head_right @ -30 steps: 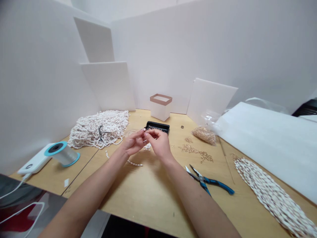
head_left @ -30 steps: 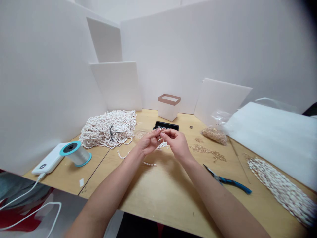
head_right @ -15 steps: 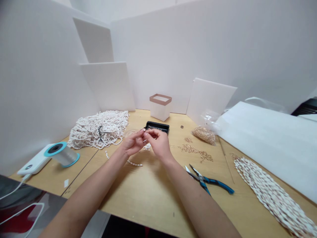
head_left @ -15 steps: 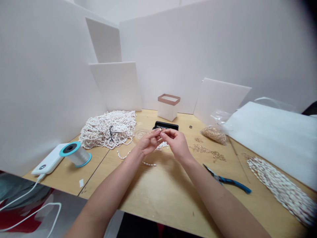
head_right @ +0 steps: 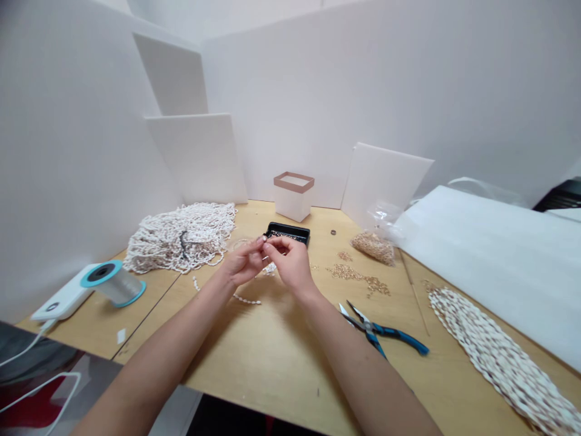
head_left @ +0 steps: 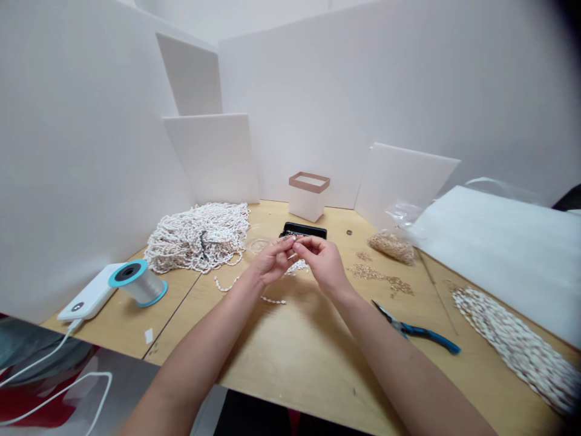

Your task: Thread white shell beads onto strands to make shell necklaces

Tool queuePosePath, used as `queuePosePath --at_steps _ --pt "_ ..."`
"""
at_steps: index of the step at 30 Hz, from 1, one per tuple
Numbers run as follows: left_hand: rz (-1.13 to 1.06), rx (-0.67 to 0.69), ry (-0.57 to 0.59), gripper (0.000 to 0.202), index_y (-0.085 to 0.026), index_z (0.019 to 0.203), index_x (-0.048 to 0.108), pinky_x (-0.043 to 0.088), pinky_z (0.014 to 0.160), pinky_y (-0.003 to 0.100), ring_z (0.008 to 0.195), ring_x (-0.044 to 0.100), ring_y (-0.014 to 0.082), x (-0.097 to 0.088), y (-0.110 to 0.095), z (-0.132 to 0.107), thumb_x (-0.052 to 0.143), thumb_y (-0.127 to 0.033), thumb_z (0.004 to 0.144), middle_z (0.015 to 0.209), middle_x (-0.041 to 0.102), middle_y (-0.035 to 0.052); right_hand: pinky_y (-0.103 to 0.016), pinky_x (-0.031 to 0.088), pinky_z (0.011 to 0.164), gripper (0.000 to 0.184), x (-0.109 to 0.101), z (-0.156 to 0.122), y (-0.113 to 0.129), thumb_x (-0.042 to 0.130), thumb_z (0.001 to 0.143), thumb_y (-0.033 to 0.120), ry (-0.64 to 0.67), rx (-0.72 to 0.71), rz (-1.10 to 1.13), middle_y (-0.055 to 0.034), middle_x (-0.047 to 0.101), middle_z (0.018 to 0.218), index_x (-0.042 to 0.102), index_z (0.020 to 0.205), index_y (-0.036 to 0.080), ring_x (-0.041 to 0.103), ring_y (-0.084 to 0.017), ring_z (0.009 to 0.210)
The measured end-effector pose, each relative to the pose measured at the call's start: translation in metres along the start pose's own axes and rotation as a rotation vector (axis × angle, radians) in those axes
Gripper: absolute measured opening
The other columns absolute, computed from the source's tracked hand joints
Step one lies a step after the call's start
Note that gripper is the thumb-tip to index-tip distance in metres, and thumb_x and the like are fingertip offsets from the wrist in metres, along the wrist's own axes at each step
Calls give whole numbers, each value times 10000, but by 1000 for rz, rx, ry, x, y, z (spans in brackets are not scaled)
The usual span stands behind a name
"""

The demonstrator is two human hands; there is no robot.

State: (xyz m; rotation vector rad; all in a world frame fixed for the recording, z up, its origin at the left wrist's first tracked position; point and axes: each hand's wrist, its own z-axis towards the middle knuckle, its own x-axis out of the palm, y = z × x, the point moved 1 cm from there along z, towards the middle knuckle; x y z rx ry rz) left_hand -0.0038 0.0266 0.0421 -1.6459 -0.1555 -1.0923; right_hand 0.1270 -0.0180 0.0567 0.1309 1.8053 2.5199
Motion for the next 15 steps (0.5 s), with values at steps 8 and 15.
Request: queuePosePath --at_steps 8,15 --pt "93 15 25 117 -134 818 680 454 734 285 755 603 128 -1 -3 0 750 -193 745 840 666 30 -265 472 557 288 1 -1 4 746 739 410 -24 96 73 -55 709 730 729 856 148 603 -144 591" --pt "80 11 24 154 -124 758 653 415 610 255 623 552 104 9 -6 -3 775 -204 708 721 623 15 -261 514 596 291 3 -2 8 785 704 394 7 169 193 -53 711 702 708 826 141 654 -146 610"
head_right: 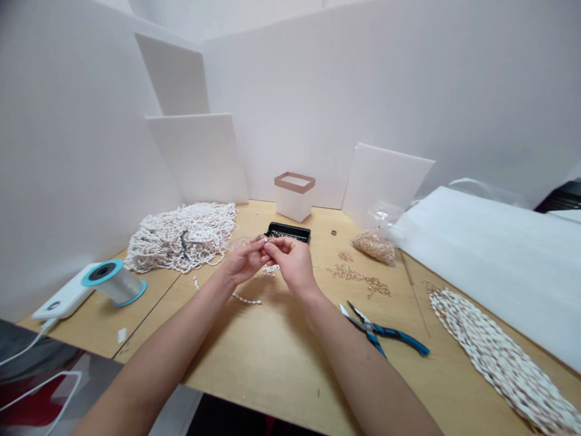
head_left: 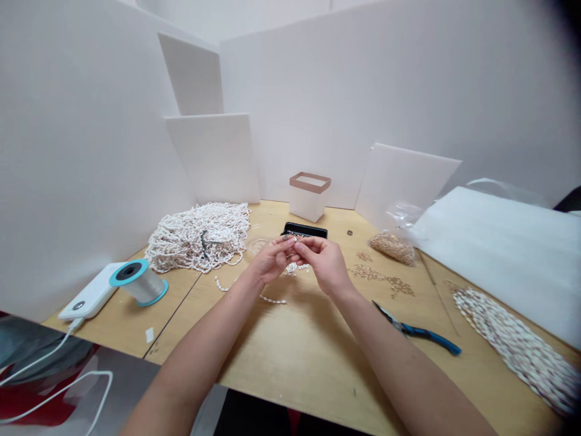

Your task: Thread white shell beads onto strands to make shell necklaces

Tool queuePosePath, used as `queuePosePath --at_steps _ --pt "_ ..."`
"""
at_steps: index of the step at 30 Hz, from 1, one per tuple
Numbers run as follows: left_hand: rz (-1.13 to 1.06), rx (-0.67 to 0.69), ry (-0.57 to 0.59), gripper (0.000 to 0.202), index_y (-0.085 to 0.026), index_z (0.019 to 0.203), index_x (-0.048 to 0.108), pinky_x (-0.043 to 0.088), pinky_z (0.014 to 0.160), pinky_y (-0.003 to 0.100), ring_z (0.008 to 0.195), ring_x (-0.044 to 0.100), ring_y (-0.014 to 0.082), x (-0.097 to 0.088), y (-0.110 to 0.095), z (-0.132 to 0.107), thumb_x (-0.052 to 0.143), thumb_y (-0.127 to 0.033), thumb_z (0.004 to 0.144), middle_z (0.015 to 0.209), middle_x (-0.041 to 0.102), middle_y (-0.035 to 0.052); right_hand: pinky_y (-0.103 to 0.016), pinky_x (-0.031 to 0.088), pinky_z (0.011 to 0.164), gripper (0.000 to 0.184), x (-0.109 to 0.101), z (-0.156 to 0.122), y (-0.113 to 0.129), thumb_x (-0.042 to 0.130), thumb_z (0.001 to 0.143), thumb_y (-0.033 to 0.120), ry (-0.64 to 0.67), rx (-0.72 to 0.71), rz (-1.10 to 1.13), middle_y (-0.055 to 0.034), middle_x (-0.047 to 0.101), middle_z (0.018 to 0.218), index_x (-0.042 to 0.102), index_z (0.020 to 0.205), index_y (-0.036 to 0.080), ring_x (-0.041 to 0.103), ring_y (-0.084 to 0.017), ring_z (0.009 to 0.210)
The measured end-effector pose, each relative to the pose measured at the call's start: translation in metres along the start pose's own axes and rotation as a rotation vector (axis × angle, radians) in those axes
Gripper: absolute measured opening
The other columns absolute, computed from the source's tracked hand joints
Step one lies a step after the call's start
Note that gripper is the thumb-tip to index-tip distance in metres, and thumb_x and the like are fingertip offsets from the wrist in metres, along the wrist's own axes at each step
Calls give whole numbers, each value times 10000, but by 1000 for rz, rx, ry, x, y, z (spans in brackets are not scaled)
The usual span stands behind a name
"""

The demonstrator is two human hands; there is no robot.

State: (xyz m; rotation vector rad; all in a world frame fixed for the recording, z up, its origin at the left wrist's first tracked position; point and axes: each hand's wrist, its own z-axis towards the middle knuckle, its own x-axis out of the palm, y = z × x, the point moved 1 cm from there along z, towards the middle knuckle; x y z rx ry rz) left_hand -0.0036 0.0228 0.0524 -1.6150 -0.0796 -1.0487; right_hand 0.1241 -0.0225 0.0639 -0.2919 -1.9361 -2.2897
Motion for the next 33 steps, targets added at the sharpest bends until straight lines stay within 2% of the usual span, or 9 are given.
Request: queuePosePath --at_steps 9,21,27,33 --pt "-25 -17 -13 163 -135 793 701 407 584 269 608 550 111 1 0 -2 790 -230 696 749 655 28 -266 500 592 262 2 -1 2 784 701 390 13 22 -20 -49 695 655 703 744 145 643 -152 601" --pt "-13 4 -11 160 -129 793 695 390 606 261 625 526 99 -2 2 0 784 -232 708 766 637 28 -274 502 606 261 1 -2 3 777 712 394 20 -28 -40 -42 692 665 696 769 152 639 -153 611" --pt "6 6 6 157 -130 750 655 389 619 264 608 519 96 -3 2 0 773 -229 715 707 600 10 -279 508 616 265 1 -2 3 764 726 406 29 -37 -53 -45 701 691 702 793 158 643 -153 620" --pt "44 -3 25 192 -132 721 624 392 609 268 568 515 101 1 -2 -1 780 -242 703 620 566 -9 -274 518 609 300 1 -2 5 790 689 419 26 17 -23 -49 709 692 707 799 152 651 -147 609"
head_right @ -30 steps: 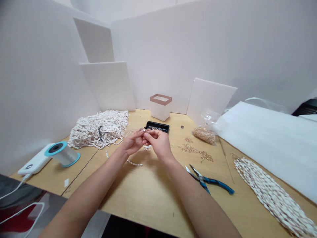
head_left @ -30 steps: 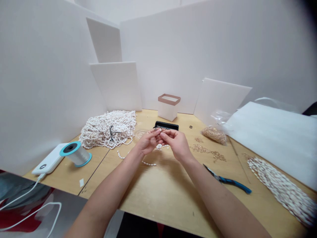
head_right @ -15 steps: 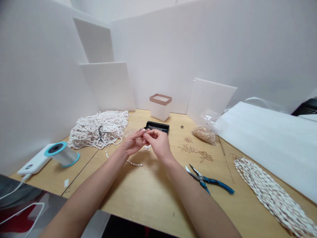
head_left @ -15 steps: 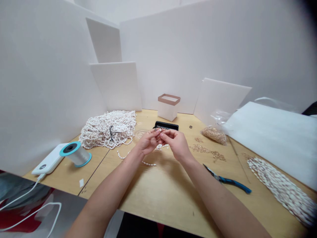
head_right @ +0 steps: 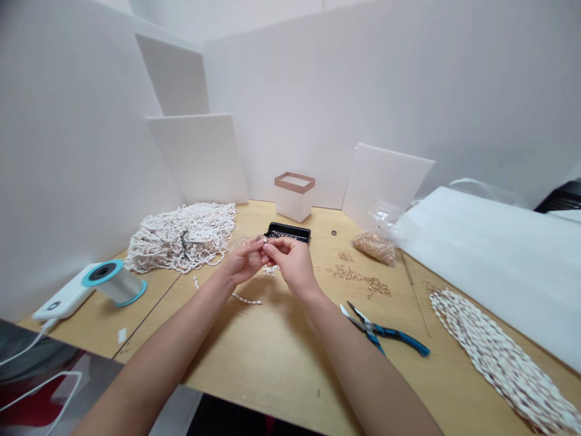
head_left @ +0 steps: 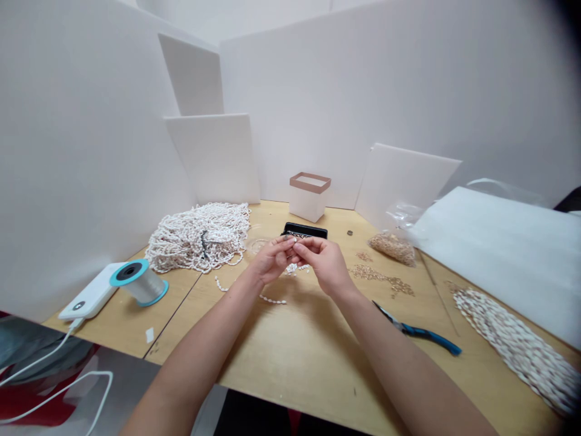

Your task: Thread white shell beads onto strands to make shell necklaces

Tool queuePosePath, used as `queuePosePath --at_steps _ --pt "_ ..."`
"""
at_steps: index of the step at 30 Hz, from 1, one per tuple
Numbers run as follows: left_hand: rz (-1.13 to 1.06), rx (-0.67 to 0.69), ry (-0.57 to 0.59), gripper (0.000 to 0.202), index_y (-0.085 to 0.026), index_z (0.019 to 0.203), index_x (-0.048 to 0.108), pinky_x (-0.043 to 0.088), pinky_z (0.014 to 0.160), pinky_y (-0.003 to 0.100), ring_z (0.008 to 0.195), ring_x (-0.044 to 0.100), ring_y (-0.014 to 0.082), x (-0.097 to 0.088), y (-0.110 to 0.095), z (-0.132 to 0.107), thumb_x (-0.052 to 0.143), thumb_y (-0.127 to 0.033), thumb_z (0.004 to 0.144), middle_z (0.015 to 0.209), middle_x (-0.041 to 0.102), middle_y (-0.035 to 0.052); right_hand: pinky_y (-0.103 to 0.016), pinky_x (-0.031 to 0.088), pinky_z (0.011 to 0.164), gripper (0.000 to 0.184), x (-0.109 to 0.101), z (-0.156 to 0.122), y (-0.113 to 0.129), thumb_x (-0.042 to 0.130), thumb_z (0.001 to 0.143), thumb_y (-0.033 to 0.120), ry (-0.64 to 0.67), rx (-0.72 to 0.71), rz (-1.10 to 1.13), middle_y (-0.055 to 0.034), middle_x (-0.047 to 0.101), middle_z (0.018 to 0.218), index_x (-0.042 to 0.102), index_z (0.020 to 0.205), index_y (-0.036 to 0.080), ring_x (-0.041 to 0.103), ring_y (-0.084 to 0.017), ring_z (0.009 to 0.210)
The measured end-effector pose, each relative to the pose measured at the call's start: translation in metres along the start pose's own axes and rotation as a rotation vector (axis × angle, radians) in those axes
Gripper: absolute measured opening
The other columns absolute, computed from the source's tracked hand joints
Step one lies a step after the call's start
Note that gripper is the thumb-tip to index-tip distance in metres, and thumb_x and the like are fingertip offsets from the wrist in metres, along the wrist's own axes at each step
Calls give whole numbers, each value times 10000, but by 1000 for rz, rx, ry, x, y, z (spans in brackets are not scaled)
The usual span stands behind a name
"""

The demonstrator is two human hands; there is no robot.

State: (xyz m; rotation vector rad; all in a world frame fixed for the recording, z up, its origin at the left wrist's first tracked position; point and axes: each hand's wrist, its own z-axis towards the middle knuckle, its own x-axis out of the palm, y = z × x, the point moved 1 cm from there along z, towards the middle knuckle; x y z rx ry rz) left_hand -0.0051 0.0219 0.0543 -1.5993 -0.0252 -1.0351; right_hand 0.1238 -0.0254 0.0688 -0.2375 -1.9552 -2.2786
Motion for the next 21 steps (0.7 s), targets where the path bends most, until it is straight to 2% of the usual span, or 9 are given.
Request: queuePosePath --at_steps 7,13,17,21 --pt "73 25 -33 203 -118 811 670 434 655 268 619 571 106 -9 -2 0 792 -236 699 757 658 32 -243 519 602 348 -1 2 -3 838 639 377 -8 77 122 -32 704 657 662 825 142 649 -124 582" --pt "67 24 -27 203 -117 837 698 453 705 273 685 590 117 -12 -1 1 797 -235 705 760 656 33 -289 543 642 403 -4 3 -3 827 663 388 -4 -11 84 -6 706 661 556 887 189 679 -164 617" --pt "86 41 -21 187 -119 831 702 453 717 281 708 599 127 -11 -2 1 793 -231 711 775 663 41 -297 547 664 381 -4 3 -3 793 713 399 16 -75 32 -9 717 706 542 920 201 688 -169 647" --pt "118 36 -23 210 -121 834 708 444 720 285 704 598 133 -14 -3 0 803 -244 693 755 659 41 -310 553 659 400 -3 1 0 791 706 430 12 -79 -7 -9 715 692 541 924 207 691 -181 641"
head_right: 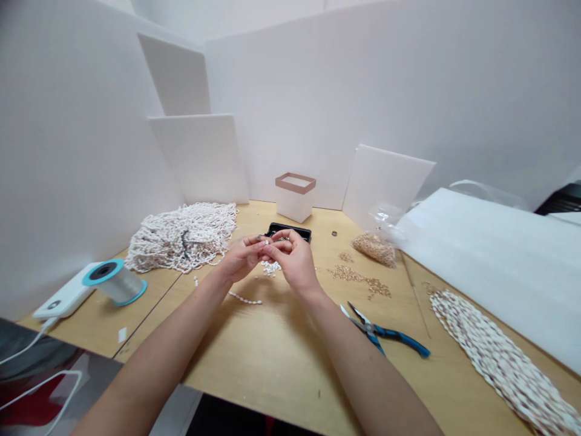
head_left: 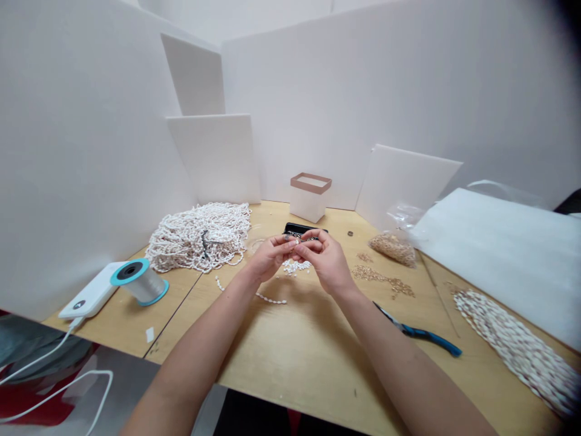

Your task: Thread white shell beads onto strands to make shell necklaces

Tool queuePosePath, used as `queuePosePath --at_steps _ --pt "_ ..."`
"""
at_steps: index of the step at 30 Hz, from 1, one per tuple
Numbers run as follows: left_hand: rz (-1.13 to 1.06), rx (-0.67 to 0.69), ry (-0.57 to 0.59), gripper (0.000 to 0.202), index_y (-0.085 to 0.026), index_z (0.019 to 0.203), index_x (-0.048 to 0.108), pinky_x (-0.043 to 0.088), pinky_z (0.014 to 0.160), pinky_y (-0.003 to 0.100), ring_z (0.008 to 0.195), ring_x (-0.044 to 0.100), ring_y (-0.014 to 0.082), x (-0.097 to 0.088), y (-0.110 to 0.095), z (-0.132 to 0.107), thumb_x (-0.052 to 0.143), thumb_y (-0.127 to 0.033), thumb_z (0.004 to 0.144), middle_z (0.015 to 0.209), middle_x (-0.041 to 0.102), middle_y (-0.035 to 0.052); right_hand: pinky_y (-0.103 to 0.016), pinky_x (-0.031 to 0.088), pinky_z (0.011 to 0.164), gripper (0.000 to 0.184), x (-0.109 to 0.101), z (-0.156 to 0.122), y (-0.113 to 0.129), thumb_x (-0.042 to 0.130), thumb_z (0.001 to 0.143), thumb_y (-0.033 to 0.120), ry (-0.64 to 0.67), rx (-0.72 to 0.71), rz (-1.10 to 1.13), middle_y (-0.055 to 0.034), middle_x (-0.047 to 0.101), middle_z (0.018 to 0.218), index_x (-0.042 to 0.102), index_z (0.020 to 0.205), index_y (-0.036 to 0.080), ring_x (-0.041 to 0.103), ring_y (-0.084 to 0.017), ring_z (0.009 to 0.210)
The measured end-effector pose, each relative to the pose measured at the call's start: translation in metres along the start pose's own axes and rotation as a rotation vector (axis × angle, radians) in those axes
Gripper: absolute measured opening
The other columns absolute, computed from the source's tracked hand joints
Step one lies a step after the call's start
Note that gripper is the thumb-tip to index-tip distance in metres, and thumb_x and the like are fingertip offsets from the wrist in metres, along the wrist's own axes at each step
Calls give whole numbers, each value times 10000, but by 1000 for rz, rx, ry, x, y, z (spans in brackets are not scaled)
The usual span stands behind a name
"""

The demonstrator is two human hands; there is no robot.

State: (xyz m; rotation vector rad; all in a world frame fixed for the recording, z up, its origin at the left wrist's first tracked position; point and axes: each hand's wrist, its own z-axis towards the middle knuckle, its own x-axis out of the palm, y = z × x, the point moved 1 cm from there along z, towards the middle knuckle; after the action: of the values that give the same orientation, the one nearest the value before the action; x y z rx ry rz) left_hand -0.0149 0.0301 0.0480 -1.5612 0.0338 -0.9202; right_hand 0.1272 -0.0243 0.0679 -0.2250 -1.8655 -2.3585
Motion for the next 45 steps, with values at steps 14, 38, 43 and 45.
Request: queuePosePath --at_steps 14,38,43,45 --pt "317 75 -4 254 -125 805 729 407 756 283 712 579 139 -6 -5 0 806 -334 685 762 669 42 -305 581 623 443 -2 2 7 808 671 465 29 67 -79 -44 718 664 655 957 164 711 -200 632" --pt "144 -172 43 245 -111 822 684 465 886 337 826 658 171 -5 5 2 785 -303 709 848 695 82 -216 446 439 239 -32 9 35 657 818 403 -148 -109 -123 -73 731 907 532 856 203 681 -152 607" --pt "140 -286 90 231 -97 816 639 497 822 306 764 685 166 -14 4 3 776 -253 715 801 684 63 -207 497 500 373 -45 14 47 767 722 442 -234 -137 137 -24 721 737 513 869 211 677 -138 606" --pt "163 -313 93 225 -98 817 626 507 763 288 712 678 152 -21 4 4 771 -238 716 791 678 59 -203 494 493 362 -50 15 49 781 716 430 -259 -174 147 -14 707 693 534 855 206 659 -127 579"
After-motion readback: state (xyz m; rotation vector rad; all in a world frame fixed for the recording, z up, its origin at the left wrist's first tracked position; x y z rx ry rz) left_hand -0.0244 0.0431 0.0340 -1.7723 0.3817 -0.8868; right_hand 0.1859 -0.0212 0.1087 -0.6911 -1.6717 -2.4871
